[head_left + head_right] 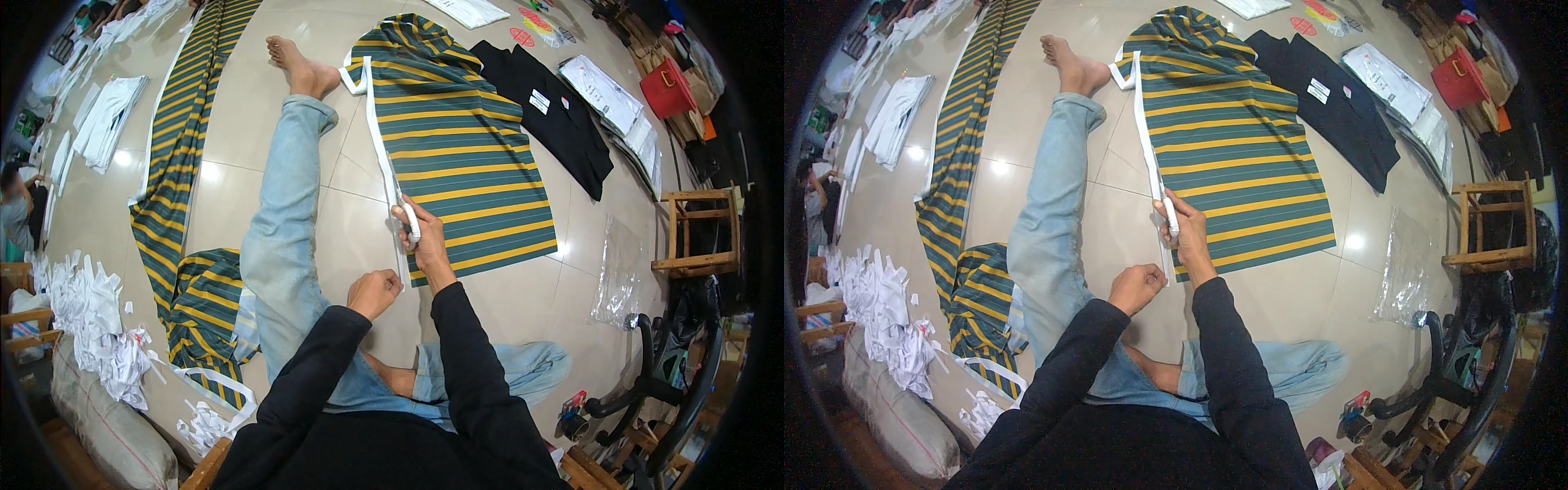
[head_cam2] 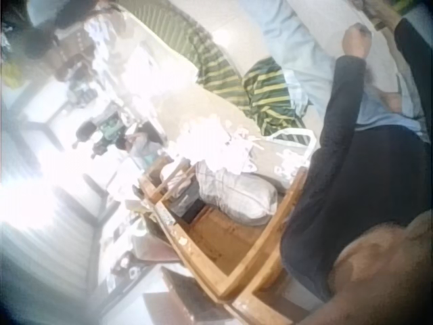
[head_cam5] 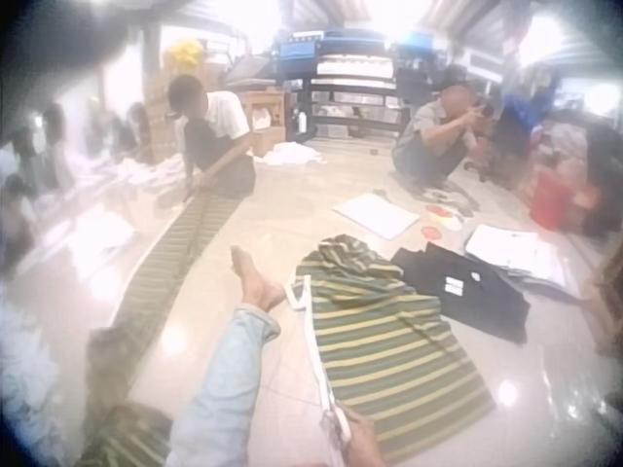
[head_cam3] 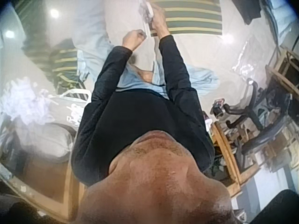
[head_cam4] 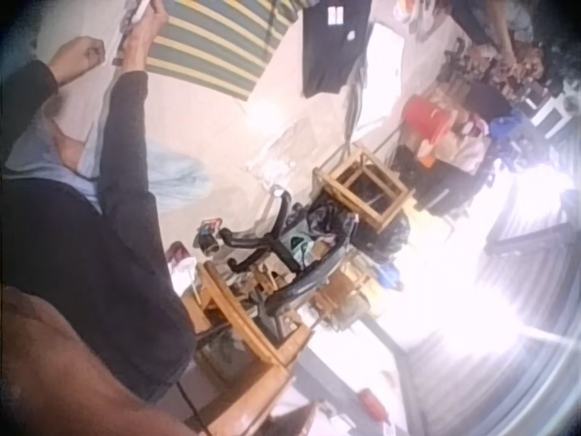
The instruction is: The person sits on the floor and uses scissors to cut a large piece of striped fabric along a white paper template. They trim the edges of the fabric to match the template shape, then remove the template and set the cut fabric aside.
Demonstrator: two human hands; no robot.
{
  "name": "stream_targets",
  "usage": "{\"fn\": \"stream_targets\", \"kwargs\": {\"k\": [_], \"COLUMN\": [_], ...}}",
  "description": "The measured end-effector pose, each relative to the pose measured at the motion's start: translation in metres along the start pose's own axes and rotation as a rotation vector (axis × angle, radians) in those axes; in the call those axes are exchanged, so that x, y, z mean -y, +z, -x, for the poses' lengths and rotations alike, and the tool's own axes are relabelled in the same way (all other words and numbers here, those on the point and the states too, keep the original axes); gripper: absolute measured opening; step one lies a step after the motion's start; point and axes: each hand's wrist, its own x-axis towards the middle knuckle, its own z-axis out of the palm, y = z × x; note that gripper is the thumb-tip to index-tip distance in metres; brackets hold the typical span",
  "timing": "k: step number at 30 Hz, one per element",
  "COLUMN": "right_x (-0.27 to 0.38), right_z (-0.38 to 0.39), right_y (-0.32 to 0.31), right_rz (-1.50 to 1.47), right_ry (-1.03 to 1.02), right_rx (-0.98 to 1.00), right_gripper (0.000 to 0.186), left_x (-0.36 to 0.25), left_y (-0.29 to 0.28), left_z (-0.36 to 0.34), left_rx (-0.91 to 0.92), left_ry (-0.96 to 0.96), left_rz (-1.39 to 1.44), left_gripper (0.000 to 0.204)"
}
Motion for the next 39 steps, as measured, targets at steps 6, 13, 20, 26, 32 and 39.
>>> {"fn": "stream_targets", "kwargs": {"k": [6, 13, 20, 26, 32, 39], "right_x": [0.003, 0.019, 0.016, 0.015, 0.029, 0.032], "right_z": [-0.003, -0.019, -0.035, -0.039, -0.054, -0.071], "right_y": [-0.003, 0.008, 0.016, 0.015, 0.026, 0.030], "right_rz": [0.010, -0.087, 0.062, 0.086, 0.026, 0.046], "right_ry": [0.042, 0.004, -0.002, -0.007, -0.041, -0.027], "right_rx": [-0.012, 0.035, 0.019, 0.026, 0.035, 0.037], "right_gripper": [0.054, 0.055, 0.055, 0.053, 0.053, 0.053], "left_x": [-0.002, 0.000, 0.002, -0.001, 0.001, 0.004], "left_y": [-0.002, -0.001, 0.001, -0.001, 0.000, 0.003], "left_z": [0.002, 0.001, 0.000, 0.001, 0.000, -0.002], "left_rx": [0.003, 0.000, 0.021, 0.036, 0.047, 0.031], "left_ry": [0.022, 0.024, 0.023, 0.016, 0.013, 0.035], "left_rz": [-0.018, -0.039, -0.024, -0.060, -0.066, -0.064], "left_gripper": [0.021, 0.020, 0.022, 0.022, 0.023, 0.022]}}
